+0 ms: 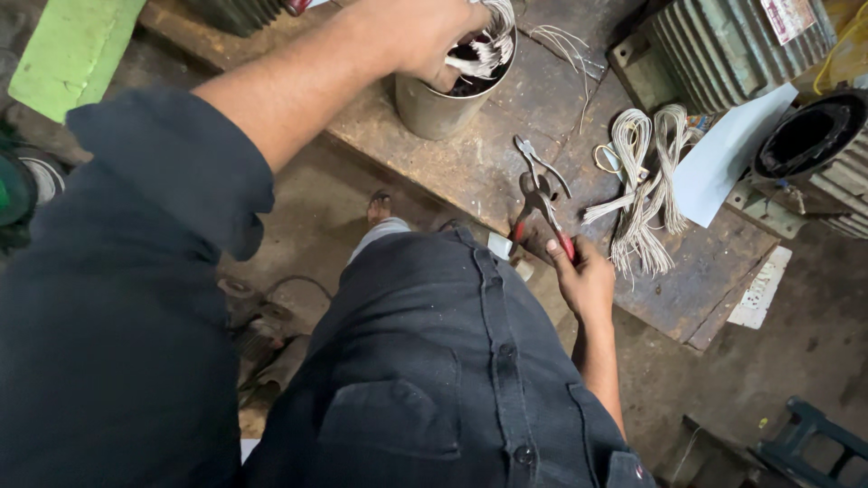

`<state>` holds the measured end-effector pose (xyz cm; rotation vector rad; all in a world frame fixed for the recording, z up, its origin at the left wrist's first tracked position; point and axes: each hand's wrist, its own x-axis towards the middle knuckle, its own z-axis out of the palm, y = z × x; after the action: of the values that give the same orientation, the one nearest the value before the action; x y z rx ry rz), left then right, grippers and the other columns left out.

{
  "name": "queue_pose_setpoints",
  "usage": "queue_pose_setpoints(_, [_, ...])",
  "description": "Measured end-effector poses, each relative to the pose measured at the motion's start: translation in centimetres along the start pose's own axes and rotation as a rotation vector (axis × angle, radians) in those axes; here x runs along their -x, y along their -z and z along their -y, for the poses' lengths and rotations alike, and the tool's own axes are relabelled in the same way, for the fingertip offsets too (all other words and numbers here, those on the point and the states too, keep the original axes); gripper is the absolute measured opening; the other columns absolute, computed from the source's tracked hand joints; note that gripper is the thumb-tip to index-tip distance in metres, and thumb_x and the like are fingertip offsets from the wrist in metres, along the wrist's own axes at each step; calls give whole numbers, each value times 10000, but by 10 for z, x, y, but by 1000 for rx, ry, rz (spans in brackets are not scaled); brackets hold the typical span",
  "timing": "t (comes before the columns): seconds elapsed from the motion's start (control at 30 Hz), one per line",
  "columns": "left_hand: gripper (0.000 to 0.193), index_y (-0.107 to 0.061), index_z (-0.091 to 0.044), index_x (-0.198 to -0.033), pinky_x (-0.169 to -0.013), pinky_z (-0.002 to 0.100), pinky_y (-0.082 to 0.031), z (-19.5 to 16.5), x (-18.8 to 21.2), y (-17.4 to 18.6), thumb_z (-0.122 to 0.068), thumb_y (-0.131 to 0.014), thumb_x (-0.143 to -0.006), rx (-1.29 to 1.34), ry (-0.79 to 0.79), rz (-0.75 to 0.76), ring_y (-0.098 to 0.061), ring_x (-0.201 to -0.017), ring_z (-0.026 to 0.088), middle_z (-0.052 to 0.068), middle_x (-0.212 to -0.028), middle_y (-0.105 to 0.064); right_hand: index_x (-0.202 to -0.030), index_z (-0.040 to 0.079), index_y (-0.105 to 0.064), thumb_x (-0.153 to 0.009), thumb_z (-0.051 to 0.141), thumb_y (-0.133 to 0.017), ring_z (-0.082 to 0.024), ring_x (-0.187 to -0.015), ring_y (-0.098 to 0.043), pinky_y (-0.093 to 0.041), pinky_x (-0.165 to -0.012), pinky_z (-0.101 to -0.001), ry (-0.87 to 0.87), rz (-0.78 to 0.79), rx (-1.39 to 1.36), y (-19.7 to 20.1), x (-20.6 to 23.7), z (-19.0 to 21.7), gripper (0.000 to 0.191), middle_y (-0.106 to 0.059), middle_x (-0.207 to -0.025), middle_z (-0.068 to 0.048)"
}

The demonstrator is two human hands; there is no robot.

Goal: The person pulls coiled insulated wire from a metal can on the workbench and uses pliers to grip and strip insulation off the wire ends, placing processed wire aside. They repeatedly grab bundles, work them with pliers, and set finished wire on the bench.

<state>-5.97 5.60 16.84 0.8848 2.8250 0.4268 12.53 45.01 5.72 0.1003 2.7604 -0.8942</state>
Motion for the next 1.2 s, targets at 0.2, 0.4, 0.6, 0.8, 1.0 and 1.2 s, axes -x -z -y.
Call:
queue_pose_setpoints(0.2, [699,-656,-74,-1221,-780,494,-538,-8,8,6,-280,-930,-612,1,-39,-70,-694,-942,372,176,-1019,-728,-892,30,-660,-925,434,-757,-222,-569,-520,-444,-582,-382,-45,11,-30,-1,7,-1,417,-581,-627,-144])
queue_pose_setpoints(0.4, [760,-625,-87,-1247,-749,500,-534,-13,3,-8,-269,-931,-575,-155,8,-181,-684,-943,373,172,-983,-716,-949,16,-644,-932,278,-776,-172,-693,-504,-444,-623,-334,143,46,-181,21,19,26,294,-597,-764,-120])
queue_pose_setpoints(0.6, [576,-716,-99,-1127,-745,467,-547,-2,5,-30,-182,-899,-587,-127,-7,-365,-708,-933,337,137,-937,-732,-1182,64,-683,-951,184,-748,-242,-767,-659,-519,-693,-349,482,-65,-14,60,33,105,269,-686,-903,-113])
queue_pose_setpoints(0.8, [431,-782,-86,-992,-717,484,-536,2,13,-17,-212,-920,-603,-15,6,-321,-706,-865,339,140,-875,-729,-1218,107,-738,-1000,178,-776,-271,-675,-634,-491,-602,-395,651,-259,325,79,27,183,233,-655,-823,-98])
queue_pose_setpoints(1.0, [318,-792,-50,-861,-757,487,-531,14,42,-12,-224,-915,-625,14,-20,-337,-678,-914,369,165,-955,-698,-1238,165,-779,-1019,246,-752,-251,-596,-607,-449,-499,-387,729,-210,582,94,11,254,235,-640,-775,-57])
queue_pose_setpoints(1.2, [282,-802,-71,-901,-833,499,-505,27,50,-19,-207,-906,-678,171,-86,-447,-629,-1019,387,168,-1069,-658,-1124,207,-799,-1086,358,-593,-161,-423,-589,-442,-366,-326,623,51,1111,107,-21,333,258,-624,-611,-10])
